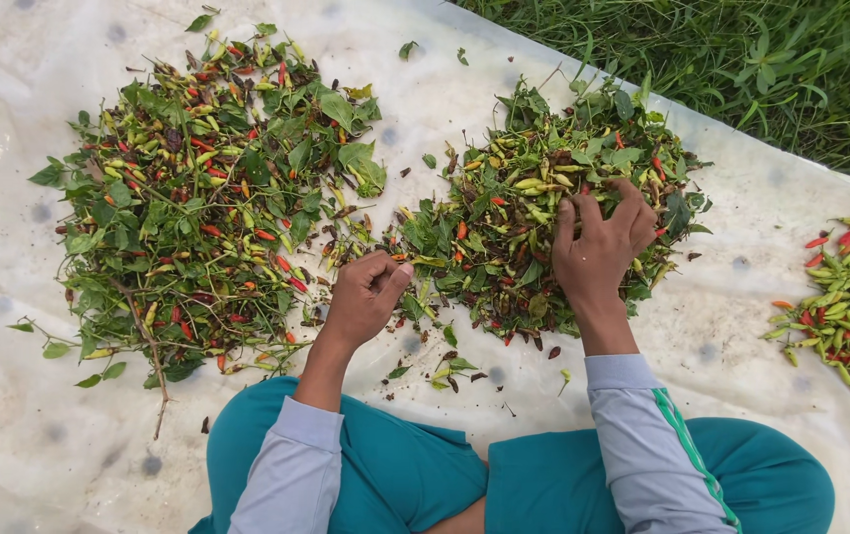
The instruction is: The person sits on a white plastic sheet outdoors and sorts through piles of harvested chilies mixed with leaves and stems. They pick individual chilies from the mixed piles and place them into a separate pile of sorted chilies on the right side.
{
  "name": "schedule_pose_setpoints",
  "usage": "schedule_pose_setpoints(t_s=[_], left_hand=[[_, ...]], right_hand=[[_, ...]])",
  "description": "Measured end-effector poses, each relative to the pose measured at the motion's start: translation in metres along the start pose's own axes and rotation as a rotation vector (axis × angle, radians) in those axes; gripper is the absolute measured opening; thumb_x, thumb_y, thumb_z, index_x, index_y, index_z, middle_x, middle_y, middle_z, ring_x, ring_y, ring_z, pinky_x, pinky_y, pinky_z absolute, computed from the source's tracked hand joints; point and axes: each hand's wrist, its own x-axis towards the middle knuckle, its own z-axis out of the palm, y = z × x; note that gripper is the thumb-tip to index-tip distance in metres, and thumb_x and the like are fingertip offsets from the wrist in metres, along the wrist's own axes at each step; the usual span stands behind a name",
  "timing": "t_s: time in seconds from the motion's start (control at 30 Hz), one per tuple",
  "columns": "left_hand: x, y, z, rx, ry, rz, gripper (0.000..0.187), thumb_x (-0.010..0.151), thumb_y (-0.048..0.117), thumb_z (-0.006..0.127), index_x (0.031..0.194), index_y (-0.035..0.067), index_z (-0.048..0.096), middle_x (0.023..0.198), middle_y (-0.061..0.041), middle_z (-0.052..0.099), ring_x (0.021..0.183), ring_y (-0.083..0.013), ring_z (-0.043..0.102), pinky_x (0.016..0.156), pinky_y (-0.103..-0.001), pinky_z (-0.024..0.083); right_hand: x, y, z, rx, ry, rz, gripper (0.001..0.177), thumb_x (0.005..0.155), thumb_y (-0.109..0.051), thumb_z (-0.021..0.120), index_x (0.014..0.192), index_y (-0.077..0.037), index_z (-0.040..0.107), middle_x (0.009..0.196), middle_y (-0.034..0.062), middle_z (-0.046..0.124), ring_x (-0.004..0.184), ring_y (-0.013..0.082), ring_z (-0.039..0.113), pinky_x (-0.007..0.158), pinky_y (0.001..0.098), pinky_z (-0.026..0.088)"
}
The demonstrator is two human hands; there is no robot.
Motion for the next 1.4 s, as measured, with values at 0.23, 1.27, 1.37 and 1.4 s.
schedule_pose_setpoints(t_s=[0.23,1.27,1.37,1.4], left_hand=[[-0.002,0.001,0.001,-0.008,-0.002,-0.029,0.039,0.106,0.025,0.067,0.071,0.008,0.066,0.055,-0.009,0.044,0.050,-0.0160,0.048,0.053,-0.032,0.042],[0.000,-0.008,-0.001,0.007,-0.032,-0.094,0.036,0.103,0.027,0.071,0.072,0.008,0.069,0.057,-0.008,0.046,0.053,-0.0152,0.050,0.056,-0.032,0.043],[-0.001,-0.011,0.000,0.003,-0.033,-0.101,0.037,0.104,0.027,0.071,0.072,0.008,0.069,0.056,-0.009,0.046,0.053,-0.0151,0.050,0.055,-0.032,0.043],[0.000,-0.011,0.000,0.007,-0.037,-0.105,0.038,0.104,0.028,0.070,0.072,0.008,0.069,0.056,-0.009,0.046,0.053,-0.0154,0.050,0.055,-0.032,0.043]], right_hand=[[0.022,-0.022,0.012,0.014,-0.009,-0.215,0.011,0.111,-0.014,0.065,0.107,-0.023,0.071,0.150,0.0083,0.041,0.129,0.0350,0.031,0.098,0.0553,0.025],[0.041,-0.014,-0.007,0.512,-0.196,0.233,0.033,0.118,-0.020,0.048,0.091,-0.008,0.063,0.131,0.0095,0.049,0.123,0.0317,0.036,0.096,0.0529,0.026],[0.047,0.018,-0.008,0.936,-0.289,0.541,0.027,0.118,-0.023,0.047,0.106,-0.004,0.063,0.122,0.0114,0.060,0.099,0.0219,0.045,0.084,0.0446,0.031],[0.046,0.034,-0.003,1.145,-0.340,0.735,0.032,0.115,-0.025,0.050,0.128,-0.001,0.065,0.115,0.0114,0.067,0.080,0.0148,0.050,0.072,0.0382,0.037]])
